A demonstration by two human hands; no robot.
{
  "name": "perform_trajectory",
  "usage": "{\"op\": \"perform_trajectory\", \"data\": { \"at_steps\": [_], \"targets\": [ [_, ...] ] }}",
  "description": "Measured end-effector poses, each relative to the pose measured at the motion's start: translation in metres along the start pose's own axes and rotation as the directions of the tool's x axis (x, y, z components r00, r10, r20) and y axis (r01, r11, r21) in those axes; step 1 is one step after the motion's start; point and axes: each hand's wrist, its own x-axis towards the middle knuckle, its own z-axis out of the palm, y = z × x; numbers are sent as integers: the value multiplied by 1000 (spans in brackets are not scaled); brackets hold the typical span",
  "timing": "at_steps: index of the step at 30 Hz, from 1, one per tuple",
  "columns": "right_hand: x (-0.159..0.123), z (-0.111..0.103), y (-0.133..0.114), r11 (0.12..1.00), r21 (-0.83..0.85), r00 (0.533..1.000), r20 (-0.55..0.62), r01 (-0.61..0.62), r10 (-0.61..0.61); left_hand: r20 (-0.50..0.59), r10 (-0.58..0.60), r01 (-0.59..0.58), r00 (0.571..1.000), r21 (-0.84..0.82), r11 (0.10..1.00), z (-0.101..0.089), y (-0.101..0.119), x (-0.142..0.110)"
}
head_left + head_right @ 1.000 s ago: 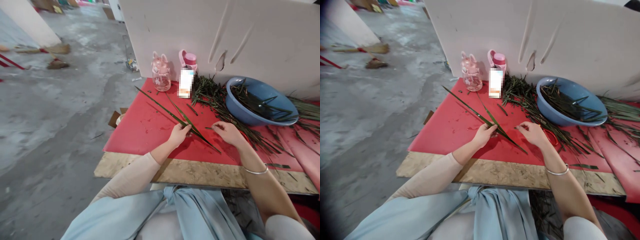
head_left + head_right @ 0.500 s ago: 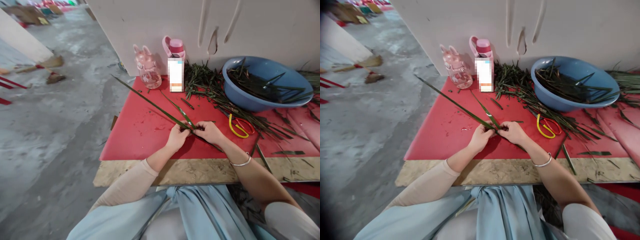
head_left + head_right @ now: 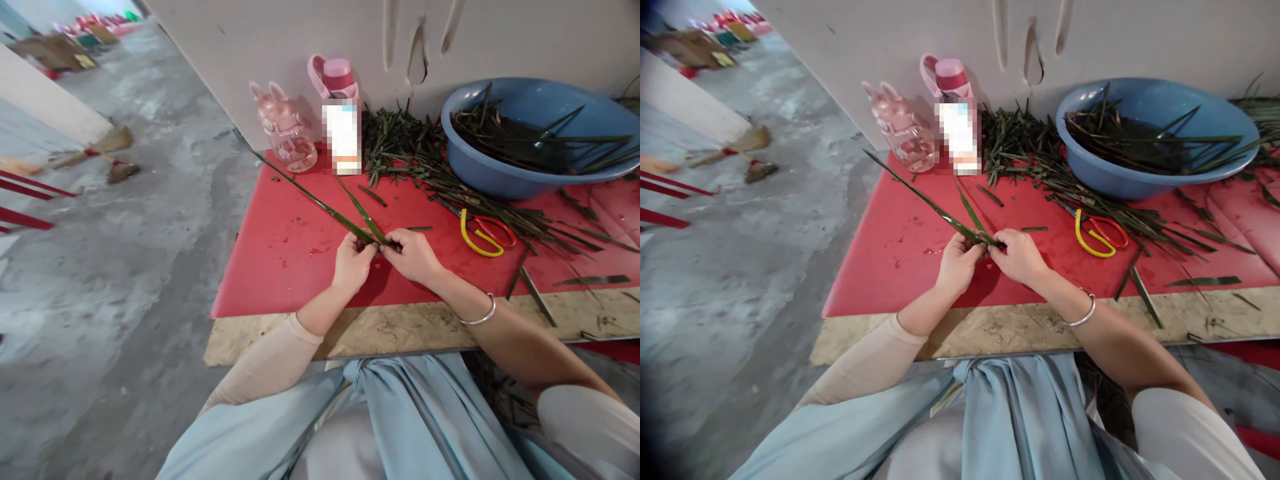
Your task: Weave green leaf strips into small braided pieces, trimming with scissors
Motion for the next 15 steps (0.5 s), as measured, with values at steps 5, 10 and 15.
{"op": "perform_trajectory", "data": {
  "at_steps": [5, 10, 15],
  "targets": [
    [-4, 4, -5, 992, -75, 995, -21, 99, -101, -88, -72, 62, 994, -102, 993, 6, 1, -3],
    [-5, 13, -9, 988, -104, 989, -81, 116, -125, -138, -191, 153, 972, -249, 956, 9, 5, -2],
    [-2, 19, -5, 992, 102, 991, -99, -78, 88, -123, -317, 258, 940, -349, 901, 8, 8, -1]
  ]
}}
